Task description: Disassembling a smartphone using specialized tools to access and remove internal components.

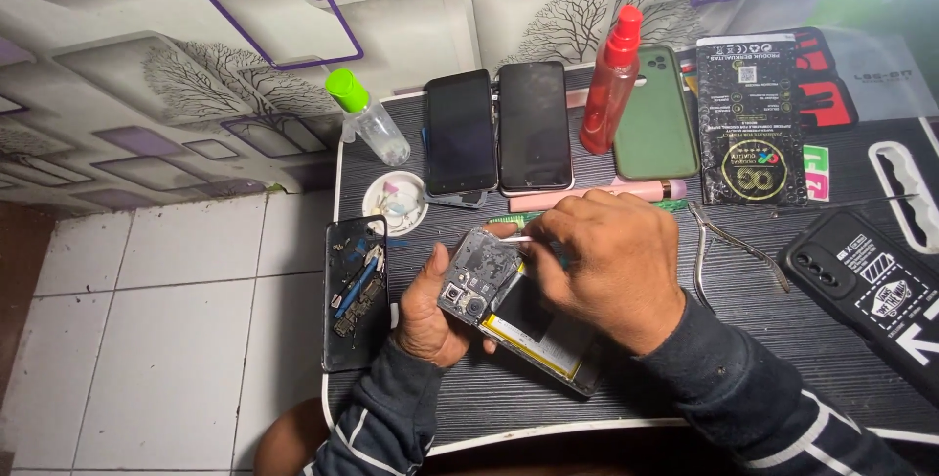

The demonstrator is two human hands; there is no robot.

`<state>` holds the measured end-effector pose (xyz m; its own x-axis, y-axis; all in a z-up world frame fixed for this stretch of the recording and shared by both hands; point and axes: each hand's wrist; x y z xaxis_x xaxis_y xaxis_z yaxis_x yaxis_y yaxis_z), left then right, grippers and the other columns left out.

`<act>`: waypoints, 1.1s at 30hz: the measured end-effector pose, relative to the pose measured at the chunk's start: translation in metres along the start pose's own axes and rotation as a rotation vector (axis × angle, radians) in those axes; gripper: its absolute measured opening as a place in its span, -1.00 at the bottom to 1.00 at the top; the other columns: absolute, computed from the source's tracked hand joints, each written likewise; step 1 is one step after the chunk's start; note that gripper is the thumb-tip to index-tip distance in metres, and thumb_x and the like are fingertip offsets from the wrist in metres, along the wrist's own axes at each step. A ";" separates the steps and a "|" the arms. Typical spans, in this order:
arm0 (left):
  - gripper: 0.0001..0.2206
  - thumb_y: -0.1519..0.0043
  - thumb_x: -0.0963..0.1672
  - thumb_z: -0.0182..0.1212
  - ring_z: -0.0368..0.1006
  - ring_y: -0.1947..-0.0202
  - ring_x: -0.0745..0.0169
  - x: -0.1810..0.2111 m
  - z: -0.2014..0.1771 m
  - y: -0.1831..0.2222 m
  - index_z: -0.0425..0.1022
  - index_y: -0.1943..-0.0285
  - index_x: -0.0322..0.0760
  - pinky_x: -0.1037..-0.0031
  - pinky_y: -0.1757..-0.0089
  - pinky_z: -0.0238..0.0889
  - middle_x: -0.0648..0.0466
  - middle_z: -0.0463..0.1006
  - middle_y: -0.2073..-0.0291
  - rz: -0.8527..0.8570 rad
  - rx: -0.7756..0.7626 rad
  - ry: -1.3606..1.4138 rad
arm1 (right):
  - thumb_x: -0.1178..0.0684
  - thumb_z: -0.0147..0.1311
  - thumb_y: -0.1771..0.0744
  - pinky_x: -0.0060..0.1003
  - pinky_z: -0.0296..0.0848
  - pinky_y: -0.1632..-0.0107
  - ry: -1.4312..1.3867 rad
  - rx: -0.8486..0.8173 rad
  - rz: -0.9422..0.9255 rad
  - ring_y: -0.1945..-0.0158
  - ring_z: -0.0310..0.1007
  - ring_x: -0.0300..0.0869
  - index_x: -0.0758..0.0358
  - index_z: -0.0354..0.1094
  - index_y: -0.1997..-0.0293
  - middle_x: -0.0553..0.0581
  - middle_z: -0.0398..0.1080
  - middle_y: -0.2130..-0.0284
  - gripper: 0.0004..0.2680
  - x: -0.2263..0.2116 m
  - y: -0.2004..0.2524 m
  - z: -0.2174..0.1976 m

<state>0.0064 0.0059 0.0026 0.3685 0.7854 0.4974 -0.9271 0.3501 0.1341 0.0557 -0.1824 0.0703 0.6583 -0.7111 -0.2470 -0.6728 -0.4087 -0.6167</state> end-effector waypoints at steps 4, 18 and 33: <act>-0.21 -0.25 0.17 0.00 0.48 0.56 0.05 0.000 0.001 0.000 0.13 -0.49 -0.50 0.39 0.71 0.32 -0.23 0.48 0.14 -0.008 -0.037 0.008 | -0.01 0.25 -0.20 -0.13 0.25 0.43 0.007 -0.023 0.011 0.45 0.39 -0.06 0.05 0.42 0.46 -0.07 0.40 0.55 -0.91 0.002 0.002 -0.002; -0.08 -0.18 0.31 -0.23 0.35 0.73 0.21 0.001 0.014 -0.002 0.32 -0.40 -0.53 0.46 0.79 0.07 -0.15 0.57 0.31 -0.020 0.130 -0.135 | -0.02 0.13 -0.19 -0.09 0.22 0.48 0.090 -0.063 -0.047 0.49 0.36 -0.03 0.05 0.30 0.60 -0.05 0.35 0.63 -0.87 0.003 0.007 -0.002; 0.05 -0.02 0.46 -0.28 0.56 0.34 0.04 0.003 0.011 -0.007 0.39 -0.17 -0.49 0.29 0.17 0.49 -0.23 0.55 0.38 0.050 0.304 -0.111 | 0.04 0.22 -0.19 -0.29 0.37 0.43 -0.063 -0.204 0.136 0.52 0.46 -0.10 0.02 0.53 0.49 0.00 0.43 0.70 -0.98 -0.006 0.003 -0.010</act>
<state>0.0126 -0.0001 0.0126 0.3278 0.7312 0.5982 -0.9281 0.1310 0.3485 0.0464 -0.1854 0.0775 0.5727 -0.7326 -0.3678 -0.8065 -0.4233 -0.4127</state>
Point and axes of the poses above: each hand's wrist, its own y-axis away from the middle knuckle, its own z-axis out of the palm, x = y × z
